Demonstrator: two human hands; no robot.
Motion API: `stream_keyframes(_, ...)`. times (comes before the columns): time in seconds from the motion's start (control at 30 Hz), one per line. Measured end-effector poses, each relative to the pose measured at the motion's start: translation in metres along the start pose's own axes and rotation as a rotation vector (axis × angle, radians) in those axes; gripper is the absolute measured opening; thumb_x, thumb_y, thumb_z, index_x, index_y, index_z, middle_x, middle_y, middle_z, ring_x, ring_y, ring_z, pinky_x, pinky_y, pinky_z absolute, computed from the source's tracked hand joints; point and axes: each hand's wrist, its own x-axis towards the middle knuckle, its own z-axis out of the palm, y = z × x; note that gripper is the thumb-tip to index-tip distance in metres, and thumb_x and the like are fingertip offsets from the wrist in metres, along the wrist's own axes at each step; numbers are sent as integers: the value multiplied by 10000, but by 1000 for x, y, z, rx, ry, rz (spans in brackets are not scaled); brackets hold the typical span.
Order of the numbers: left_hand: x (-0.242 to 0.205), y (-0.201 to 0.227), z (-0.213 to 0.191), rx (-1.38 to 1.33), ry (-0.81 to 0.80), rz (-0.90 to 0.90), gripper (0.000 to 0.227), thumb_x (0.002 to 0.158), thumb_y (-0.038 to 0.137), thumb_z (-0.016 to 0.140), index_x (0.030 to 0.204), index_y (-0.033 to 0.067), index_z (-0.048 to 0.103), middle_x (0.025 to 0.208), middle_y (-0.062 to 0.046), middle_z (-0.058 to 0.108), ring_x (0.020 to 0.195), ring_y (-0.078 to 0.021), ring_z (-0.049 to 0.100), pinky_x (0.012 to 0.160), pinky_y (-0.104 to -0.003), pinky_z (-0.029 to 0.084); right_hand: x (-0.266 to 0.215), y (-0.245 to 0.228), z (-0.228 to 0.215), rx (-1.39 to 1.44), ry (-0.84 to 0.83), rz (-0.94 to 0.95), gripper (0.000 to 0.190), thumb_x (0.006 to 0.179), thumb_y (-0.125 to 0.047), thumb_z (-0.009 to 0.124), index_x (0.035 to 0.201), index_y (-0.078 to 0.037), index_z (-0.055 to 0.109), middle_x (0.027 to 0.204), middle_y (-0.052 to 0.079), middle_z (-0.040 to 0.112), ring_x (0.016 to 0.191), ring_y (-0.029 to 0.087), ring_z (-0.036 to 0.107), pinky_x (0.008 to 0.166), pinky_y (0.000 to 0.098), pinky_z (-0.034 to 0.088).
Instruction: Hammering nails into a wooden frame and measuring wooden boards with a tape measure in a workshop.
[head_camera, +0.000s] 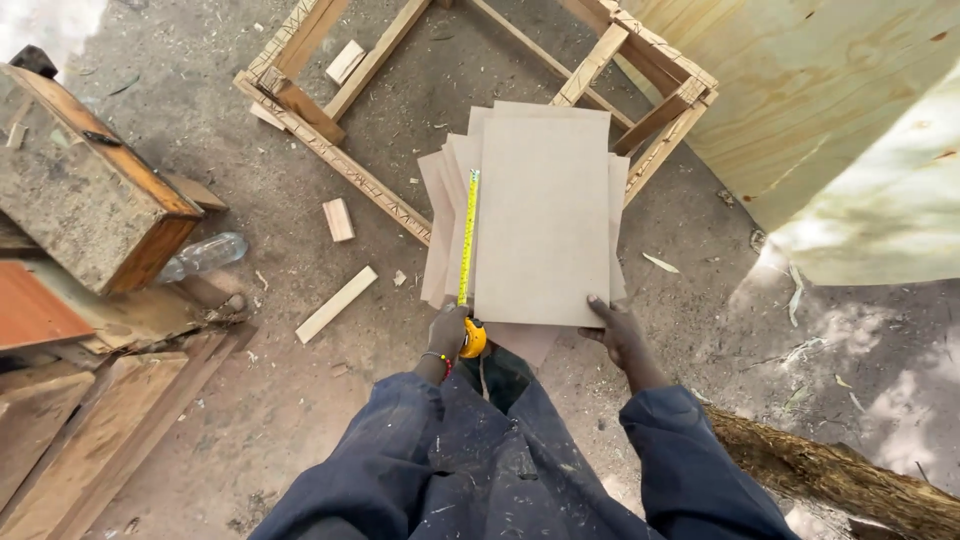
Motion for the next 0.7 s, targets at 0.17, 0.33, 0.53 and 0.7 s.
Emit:
stream_keyframes(0.17,-46,38,-11,-190,52,-31,526,809,390,638,1240,98,719,1403,-123,635,1362,-328,536,1173,-440,417,-3,-6,7,8,-115,8,471,897,-349,831,1199,-55,619,924,180,746,686,312,754,479,368,652)
stream_keyframes(0.33,-34,21,-21,-608,183,-125,358,797,262,730,1106,82,747,989,-96,723,951,-241,742,870,-395,593,-53,-38,45,-36,-169,-93,392,899,-232,808,1131,-26,569,797,170,723,585,259,736,388,271,576)
stream_keyframes(0.53,-60,11,-51,-469,183,-79,455,803,312,673,1203,97,702,1223,-164,684,1212,-340,640,1017,-458,511,-60,-53,80,-143,-261,-141,419,887,-193,822,1136,10,554,802,202,702,607,302,738,407,296,579)
stream_keyframes(0.7,-48,-30,-79,-944,263,-124,247,829,214,693,1001,38,710,772,-140,693,717,-232,714,666,-372,604,-50,-77,149,-270,-380,-130,466,883,-182,814,1176,63,547,804,230,680,618,330,735,414,322,591)
